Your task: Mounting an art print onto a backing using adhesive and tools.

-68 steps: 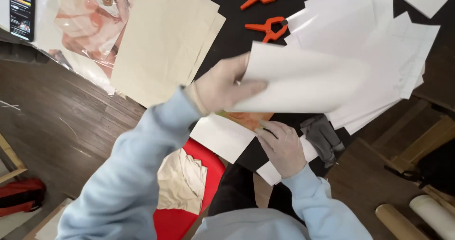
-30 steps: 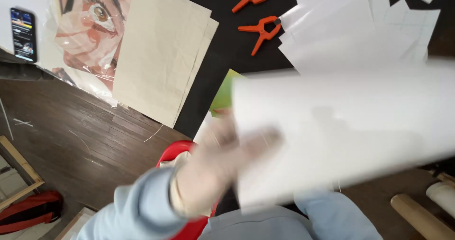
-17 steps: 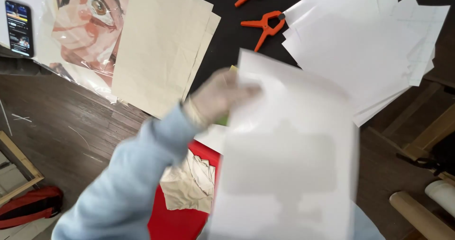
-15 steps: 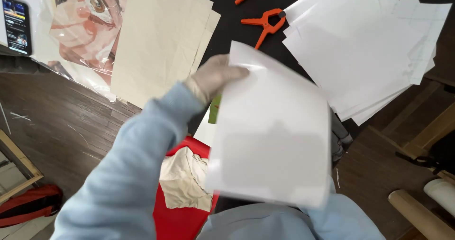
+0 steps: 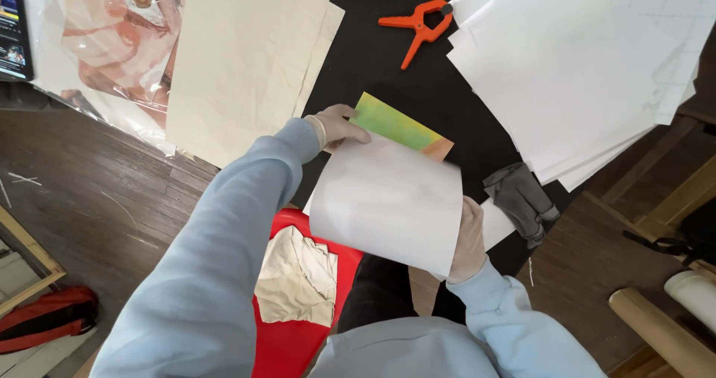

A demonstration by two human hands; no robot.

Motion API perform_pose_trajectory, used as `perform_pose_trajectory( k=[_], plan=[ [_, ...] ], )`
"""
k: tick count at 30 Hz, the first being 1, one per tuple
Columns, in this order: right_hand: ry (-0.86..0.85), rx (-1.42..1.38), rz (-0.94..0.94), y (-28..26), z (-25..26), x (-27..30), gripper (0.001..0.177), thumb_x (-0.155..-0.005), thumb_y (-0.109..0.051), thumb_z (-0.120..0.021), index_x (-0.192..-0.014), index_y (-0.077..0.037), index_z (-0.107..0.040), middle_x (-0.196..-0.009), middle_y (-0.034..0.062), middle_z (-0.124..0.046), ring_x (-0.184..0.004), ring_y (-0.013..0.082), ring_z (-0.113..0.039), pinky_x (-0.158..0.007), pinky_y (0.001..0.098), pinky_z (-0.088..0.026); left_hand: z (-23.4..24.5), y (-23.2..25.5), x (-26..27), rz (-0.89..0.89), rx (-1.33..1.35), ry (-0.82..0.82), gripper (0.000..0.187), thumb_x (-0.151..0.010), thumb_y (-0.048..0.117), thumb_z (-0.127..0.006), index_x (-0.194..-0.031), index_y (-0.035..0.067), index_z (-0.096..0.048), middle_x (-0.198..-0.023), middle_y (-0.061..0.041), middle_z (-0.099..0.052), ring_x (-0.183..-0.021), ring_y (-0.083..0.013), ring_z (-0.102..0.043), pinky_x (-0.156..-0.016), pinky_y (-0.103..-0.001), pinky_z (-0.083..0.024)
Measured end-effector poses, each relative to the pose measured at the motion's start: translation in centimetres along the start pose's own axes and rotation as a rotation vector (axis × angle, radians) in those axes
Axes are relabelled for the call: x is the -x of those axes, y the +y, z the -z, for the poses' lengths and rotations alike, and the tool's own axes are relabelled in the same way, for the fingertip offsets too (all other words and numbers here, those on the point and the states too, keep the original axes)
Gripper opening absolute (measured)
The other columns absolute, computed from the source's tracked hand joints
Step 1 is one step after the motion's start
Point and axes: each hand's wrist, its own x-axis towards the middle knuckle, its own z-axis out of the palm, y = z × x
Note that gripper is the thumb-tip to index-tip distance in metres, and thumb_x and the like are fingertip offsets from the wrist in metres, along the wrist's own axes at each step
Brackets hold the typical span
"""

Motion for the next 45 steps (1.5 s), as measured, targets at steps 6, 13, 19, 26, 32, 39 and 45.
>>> perform_pose_trajectory(
  k=[6, 13, 19, 26, 32, 39, 45],
  plan=[
    [0.027, 0.046, 0.117, -2.1, 2.5, -3.1, 0.041, -0.086, -0.014, -0.076, -0.125, -0.007, -0.067, -0.128, 0.0142, -0.058, -0.122, 0.0384, -0.050, -0.104, 0.0505, -0.041, -0.1, -2.0, -0.9, -0.634, 0.269, -0.088, 0.068, -0.074, 0.020, -0.082, -0.136, 0.006, -0.058, -0.121, -0.012, -0.068, -0.107, -0.0179, -0.069, -0.094, -0.031, -0.060],
    [-0.036, 0.136, 0.146, -2.2, 2.6, -3.6, 0.039, -0.083, -0.011, -0.075, -0.120, 0.001, -0.071, -0.123, 0.0173, -0.063, -0.123, 0.0350, -0.054, -0.111, 0.0535, -0.043, -0.6, -6.9, -8.0, -0.589, -0.275, 0.130, 0.044, -0.073, 0.021, -0.085, -0.115, 0.013, -0.077, -0.118, -0.011, -0.072, -0.110, -0.0251, -0.066, -0.098, -0.034, -0.053],
    [0.043, -0.010, 0.051, -2.5, 2.8, -3.3, 0.048, -0.074, -0.016, -0.075, -0.117, 0.002, -0.065, -0.118, 0.0189, -0.059, -0.114, 0.0391, -0.051, -0.099, 0.0542, -0.040, -1.4, -4.0, -3.5, -0.443, -0.373, 0.257, 0.039, -0.069, 0.022, -0.088, -0.103, 0.013, -0.071, -0.111, -0.012, -0.070, -0.104, -0.0279, -0.069, -0.094, -0.034, -0.055],
    [0.125, 0.078, 0.069, -2.3, 2.4, -2.4, 0.047, -0.074, -0.020, -0.082, -0.113, -0.003, -0.063, -0.107, 0.0122, -0.054, -0.104, 0.0320, -0.049, -0.095, 0.0510, -0.038, -1.9, -2.3, 0.4, -0.697, -0.308, 0.296, 0.028, -0.077, 0.017, -0.084, -0.096, 0.012, -0.063, -0.095, -0.008, -0.066, -0.087, -0.0292, -0.066, -0.081, -0.039, -0.056],
    [0.120, 0.121, 0.008, -2.5, 1.1, -1.6, 0.052, -0.075, -0.022, -0.087, -0.117, -0.005, -0.062, -0.108, 0.0101, -0.052, -0.107, 0.0308, -0.046, -0.098, 0.0474, -0.037, -1.0, -4.0, -3.1, -0.920, -0.450, 0.422, 0.030, -0.078, 0.015, -0.082, -0.100, 0.014, -0.061, -0.103, -0.005, -0.064, -0.089, -0.0309, -0.068, -0.078, -0.042, -0.056],
    [0.200, 0.187, -0.028, -2.9, 0.5, -0.1, 0.052, -0.082, -0.025, -0.098, -0.113, -0.007, -0.060, -0.109, 0.0001, -0.047, -0.106, 0.0223, -0.044, -0.098, 0.0431, -0.036, -1.9, -2.5, -2.0, -0.772, -0.787, 0.437, 0.039, -0.078, 0.017, -0.082, -0.108, 0.013, -0.058, -0.128, -0.011, -0.048, -0.106, -0.0302, -0.063, -0.087, -0.041, -0.056],
    [0.264, 0.271, 0.047, -3.3, 1.4, -1.3, 0.055, -0.080, -0.032, -0.102, -0.114, -0.008, -0.067, -0.114, -0.0008, -0.044, -0.111, 0.0208, -0.039, -0.097, 0.0424, -0.033, -1.9, -2.5, -2.9, -0.811, -0.810, 0.453, 0.045, -0.073, 0.011, -0.082, -0.111, 0.012, -0.059, -0.132, -0.010, -0.043, -0.117, -0.0274, -0.059, -0.094, -0.037, -0.056]
  ],
)
